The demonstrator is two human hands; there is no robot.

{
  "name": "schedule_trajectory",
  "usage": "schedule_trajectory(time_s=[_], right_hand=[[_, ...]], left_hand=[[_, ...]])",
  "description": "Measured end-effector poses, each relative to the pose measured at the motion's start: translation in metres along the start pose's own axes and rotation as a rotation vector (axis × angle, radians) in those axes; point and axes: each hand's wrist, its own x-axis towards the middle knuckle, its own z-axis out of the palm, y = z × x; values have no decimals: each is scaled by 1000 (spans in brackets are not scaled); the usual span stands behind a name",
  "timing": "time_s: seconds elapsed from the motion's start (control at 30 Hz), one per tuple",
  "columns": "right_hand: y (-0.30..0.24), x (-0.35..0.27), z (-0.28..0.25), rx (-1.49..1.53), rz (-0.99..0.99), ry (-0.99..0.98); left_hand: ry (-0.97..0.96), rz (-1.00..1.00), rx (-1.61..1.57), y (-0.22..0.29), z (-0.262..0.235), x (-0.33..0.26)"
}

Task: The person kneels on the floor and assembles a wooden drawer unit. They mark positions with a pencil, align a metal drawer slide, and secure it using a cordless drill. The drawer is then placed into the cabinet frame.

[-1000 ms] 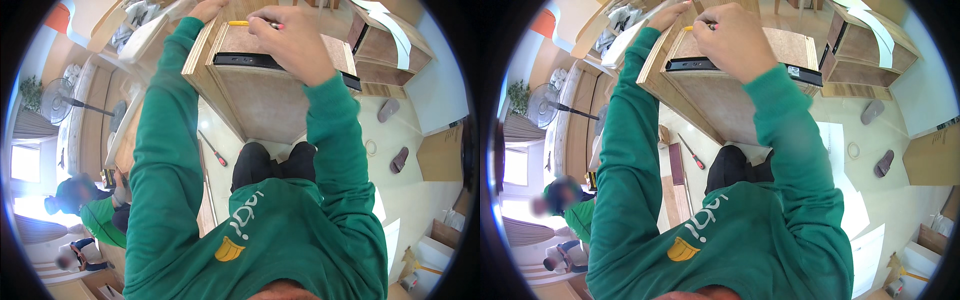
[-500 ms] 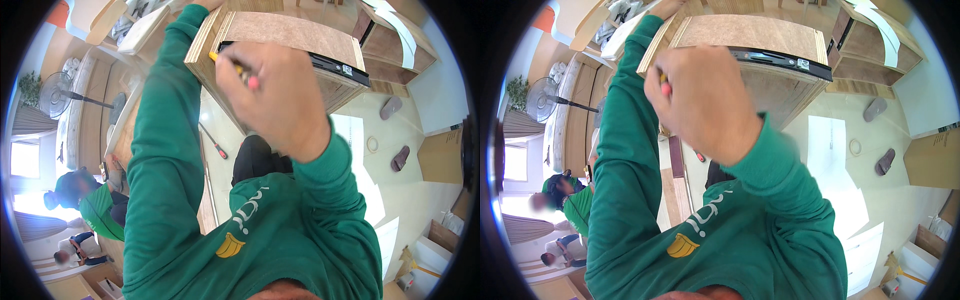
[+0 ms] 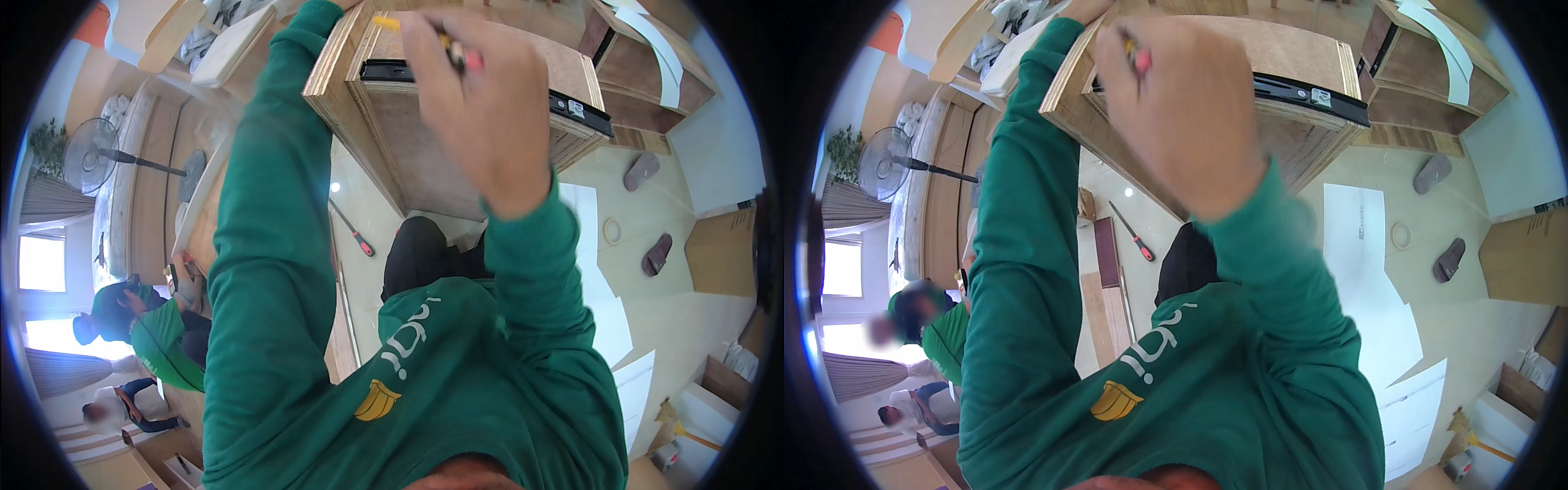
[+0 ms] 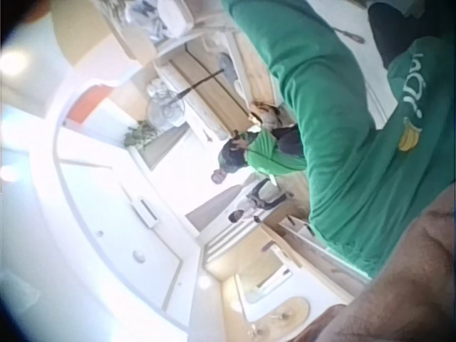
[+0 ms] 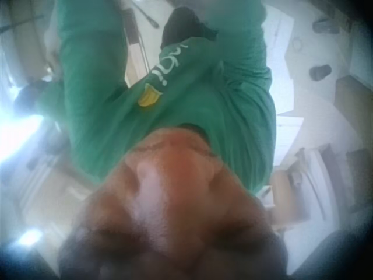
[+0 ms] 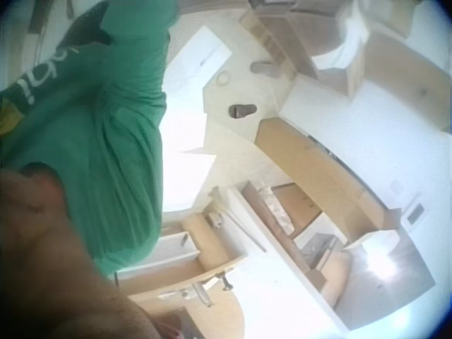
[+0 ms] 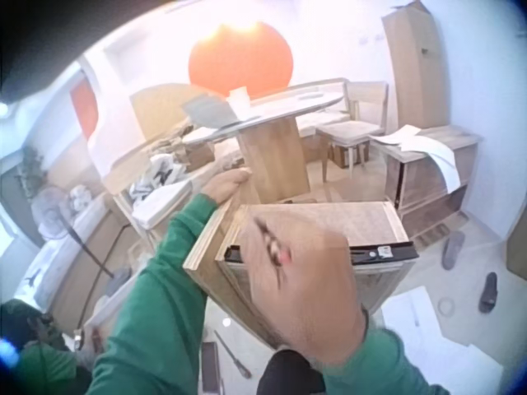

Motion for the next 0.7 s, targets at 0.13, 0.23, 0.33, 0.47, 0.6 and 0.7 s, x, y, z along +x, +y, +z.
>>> schedule_trajectory(time_s=[0.13,0.23,0.33,0.47,0.6,0.7], right_hand=[[26,42,8,38,94,-201],[35,35,10,-87,26,-166],[15,7,-13,-50,36,-299],[-36,-39,-52,212,358,-110],[-16,-103,-71,431,686,-240],[13,-143,-47,426,530,-182]], left_hand=[[-17,16,-19,0,3,13],[-28,27,-27,1,5,19],[-36,32,-25,1,4,19],[-46,24,-21,-1,-2,15],[-70,44,-25,2,0,27],[-90,52,2,1,-4,25]])
